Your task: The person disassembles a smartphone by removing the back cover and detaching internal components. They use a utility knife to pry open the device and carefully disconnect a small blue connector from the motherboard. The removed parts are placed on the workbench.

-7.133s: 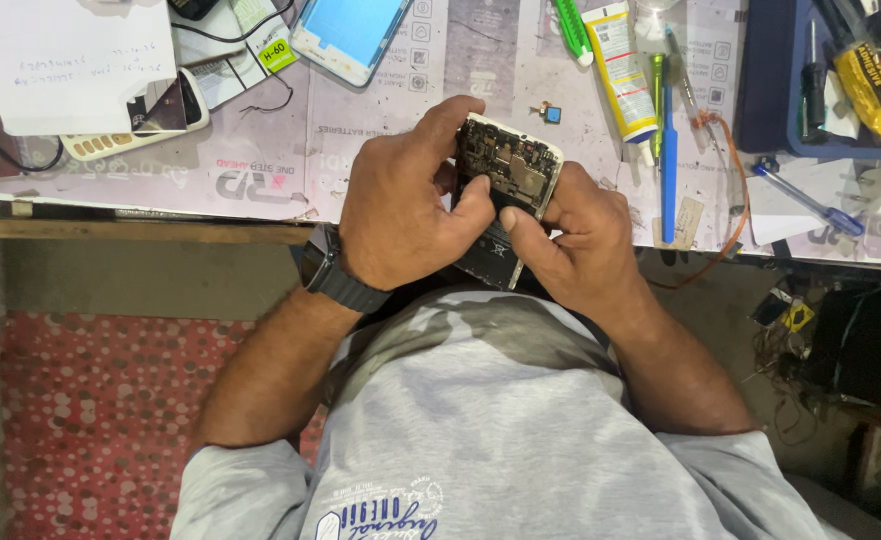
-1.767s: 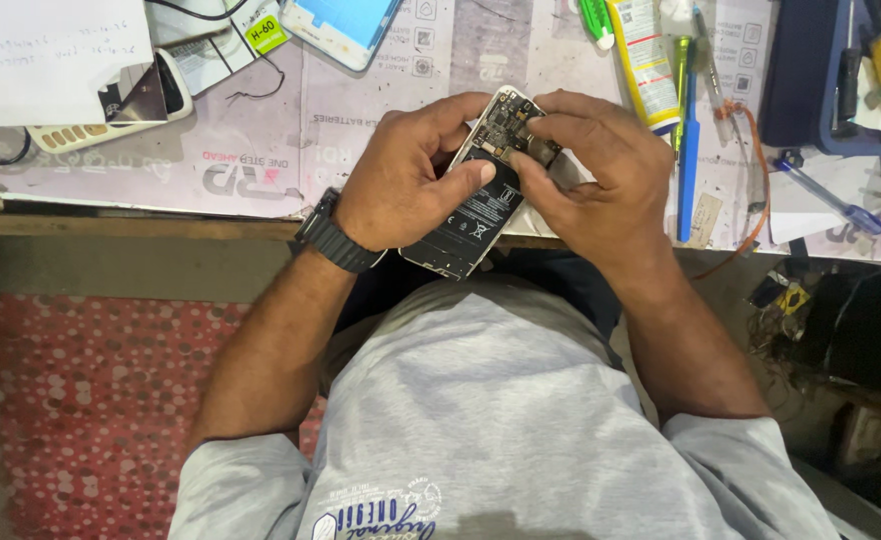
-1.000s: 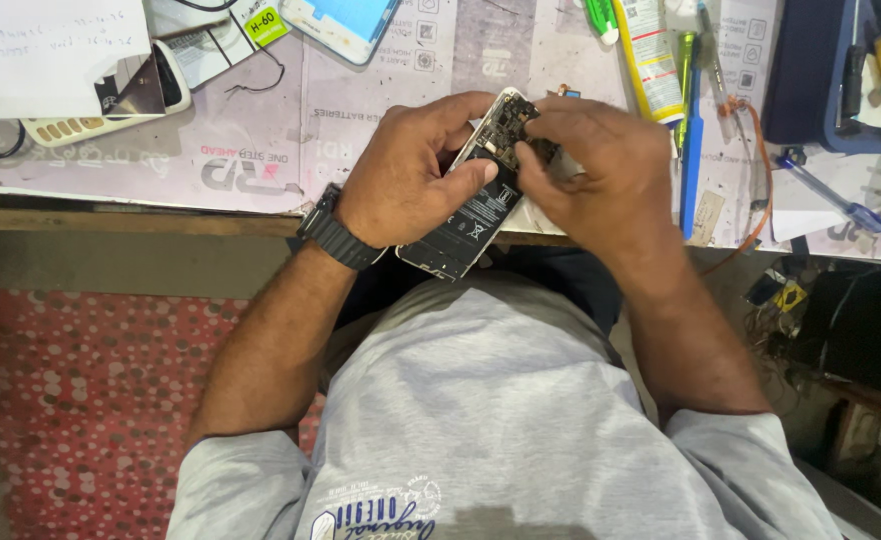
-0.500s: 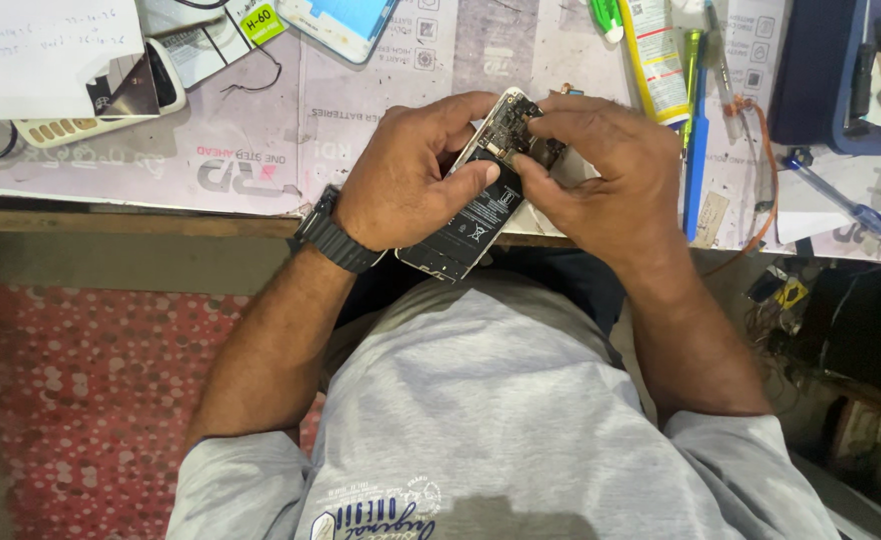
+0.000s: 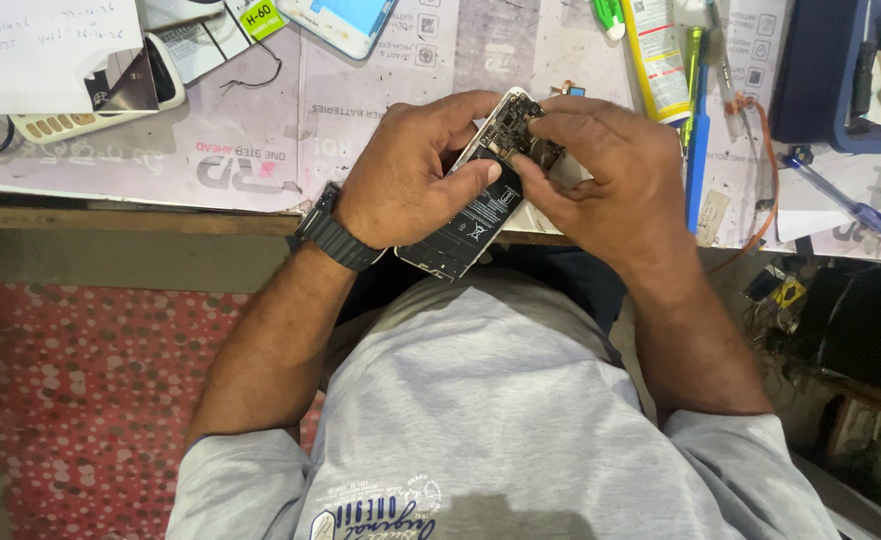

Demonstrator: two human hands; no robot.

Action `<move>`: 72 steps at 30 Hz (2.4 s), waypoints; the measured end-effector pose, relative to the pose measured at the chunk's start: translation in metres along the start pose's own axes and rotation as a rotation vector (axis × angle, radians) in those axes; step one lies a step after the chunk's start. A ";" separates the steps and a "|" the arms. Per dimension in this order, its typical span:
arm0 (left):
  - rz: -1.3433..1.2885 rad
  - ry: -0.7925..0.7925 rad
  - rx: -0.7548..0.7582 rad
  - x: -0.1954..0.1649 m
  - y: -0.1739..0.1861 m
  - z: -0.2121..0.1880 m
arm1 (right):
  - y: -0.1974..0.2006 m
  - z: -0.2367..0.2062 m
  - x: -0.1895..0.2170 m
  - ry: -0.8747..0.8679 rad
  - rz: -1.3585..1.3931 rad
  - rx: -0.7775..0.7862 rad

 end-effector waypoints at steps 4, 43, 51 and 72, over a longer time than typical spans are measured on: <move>0.025 0.001 -0.003 0.000 0.000 0.000 | 0.000 0.000 -0.001 -0.006 -0.004 0.018; -0.030 -0.001 -0.029 -0.002 0.001 -0.001 | 0.000 -0.007 -0.017 -0.081 0.174 -0.054; 0.019 -0.042 -0.069 -0.003 0.002 -0.003 | -0.034 -0.018 -0.043 -0.454 0.702 -0.067; -0.026 -0.017 -0.054 0.002 0.003 -0.002 | -0.042 -0.007 -0.043 -0.482 0.838 0.067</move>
Point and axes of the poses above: each hand's wrist, its own z-axis towards the middle knuckle, its own y-axis out of the back of the hand, x = y × z, the point moved 9 cm from there along z, towards the middle knuckle, and after that the axes turned 1 degree about z, right-handed, at the moved point
